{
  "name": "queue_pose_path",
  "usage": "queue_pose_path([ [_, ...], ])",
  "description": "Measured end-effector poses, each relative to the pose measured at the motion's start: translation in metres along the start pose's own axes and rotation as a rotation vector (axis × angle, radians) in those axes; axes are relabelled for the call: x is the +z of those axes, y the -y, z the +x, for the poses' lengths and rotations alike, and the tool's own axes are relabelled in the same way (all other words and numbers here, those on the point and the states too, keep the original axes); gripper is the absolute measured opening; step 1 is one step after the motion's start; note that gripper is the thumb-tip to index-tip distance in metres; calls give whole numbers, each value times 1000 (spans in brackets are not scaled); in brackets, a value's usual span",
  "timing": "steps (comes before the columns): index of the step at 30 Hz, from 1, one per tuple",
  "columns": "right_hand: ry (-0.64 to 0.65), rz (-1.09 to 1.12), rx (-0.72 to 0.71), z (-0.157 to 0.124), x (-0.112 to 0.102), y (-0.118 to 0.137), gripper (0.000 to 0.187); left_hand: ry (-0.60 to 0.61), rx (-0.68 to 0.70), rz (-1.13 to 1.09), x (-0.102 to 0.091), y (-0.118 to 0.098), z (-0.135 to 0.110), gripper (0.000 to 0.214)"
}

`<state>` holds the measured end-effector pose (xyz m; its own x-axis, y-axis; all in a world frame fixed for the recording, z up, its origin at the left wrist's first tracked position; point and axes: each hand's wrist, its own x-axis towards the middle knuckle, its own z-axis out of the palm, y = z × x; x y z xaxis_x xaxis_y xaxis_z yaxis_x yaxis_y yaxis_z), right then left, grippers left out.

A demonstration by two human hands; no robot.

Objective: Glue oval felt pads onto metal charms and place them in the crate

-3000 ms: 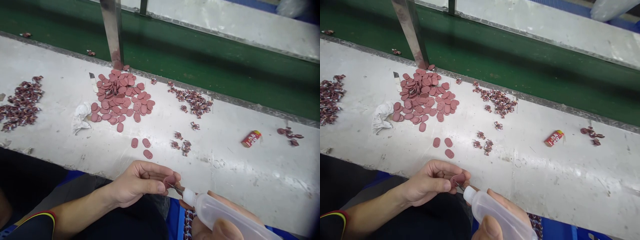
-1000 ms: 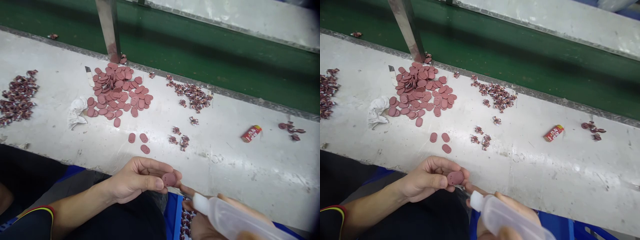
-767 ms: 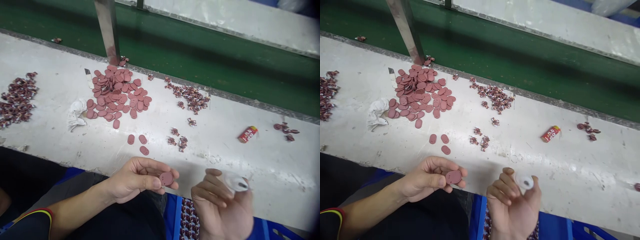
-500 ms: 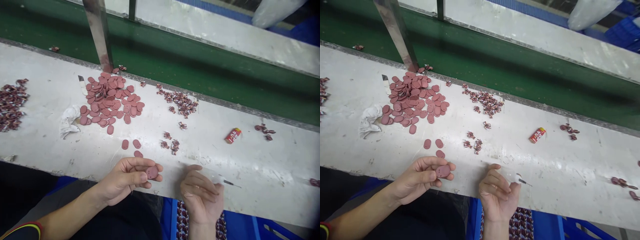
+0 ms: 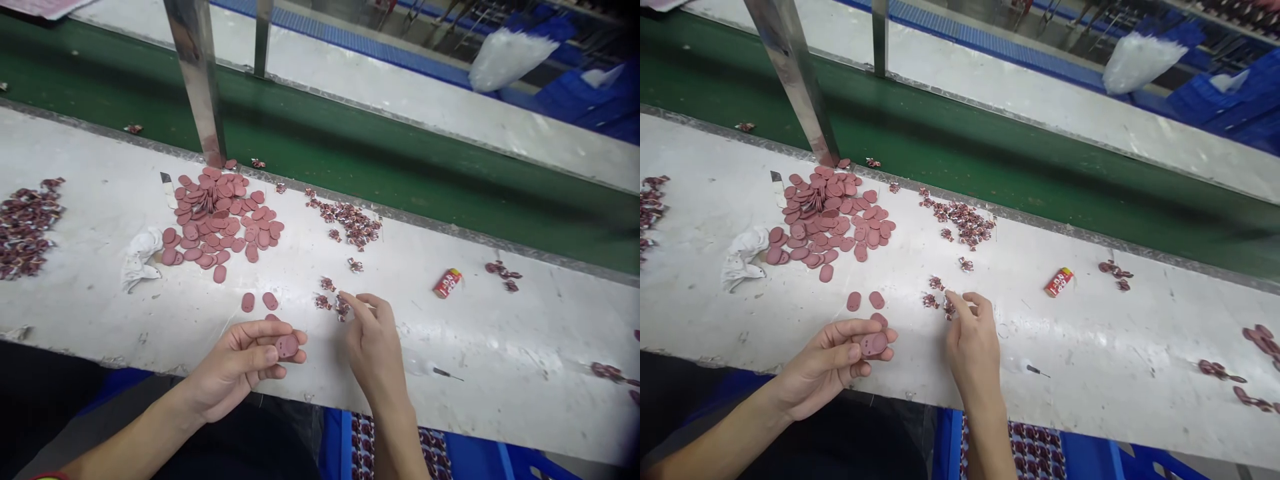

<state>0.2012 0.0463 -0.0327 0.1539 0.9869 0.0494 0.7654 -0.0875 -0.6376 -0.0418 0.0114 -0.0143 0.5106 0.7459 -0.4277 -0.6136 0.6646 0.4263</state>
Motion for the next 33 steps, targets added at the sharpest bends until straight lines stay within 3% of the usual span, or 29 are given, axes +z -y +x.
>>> queue_pose_path([
  [7, 82, -85, 6, 3, -5, -7, 33, -40, 1, -28, -3, -1, 1, 26],
  [11, 9, -40, 62, -8, -11, 2, 32, -70, -10, -26, -2, -3, 3, 26],
  [14, -51, 66, 107, -18, -14, 15, 33, -67, -10, -31, 0, -3, 4, 26],
  [19, -14, 317, 190, -39, -22, 46, 28, -36, -5, -24, 1, 0, 5, 25],
  [24, 193, 718, 284, -60, -29, 78, 15, -28, 17, 4, 3, 4, 5, 29],
  [27, 254, 740, 274, -67, -27, 91, 11, 10, 46, 23, 6, 3, 5, 30],
  [33, 212, 692, 210, -66, -22, 93, 11, 30, 75, 84, 10, 2, 2, 30],
])
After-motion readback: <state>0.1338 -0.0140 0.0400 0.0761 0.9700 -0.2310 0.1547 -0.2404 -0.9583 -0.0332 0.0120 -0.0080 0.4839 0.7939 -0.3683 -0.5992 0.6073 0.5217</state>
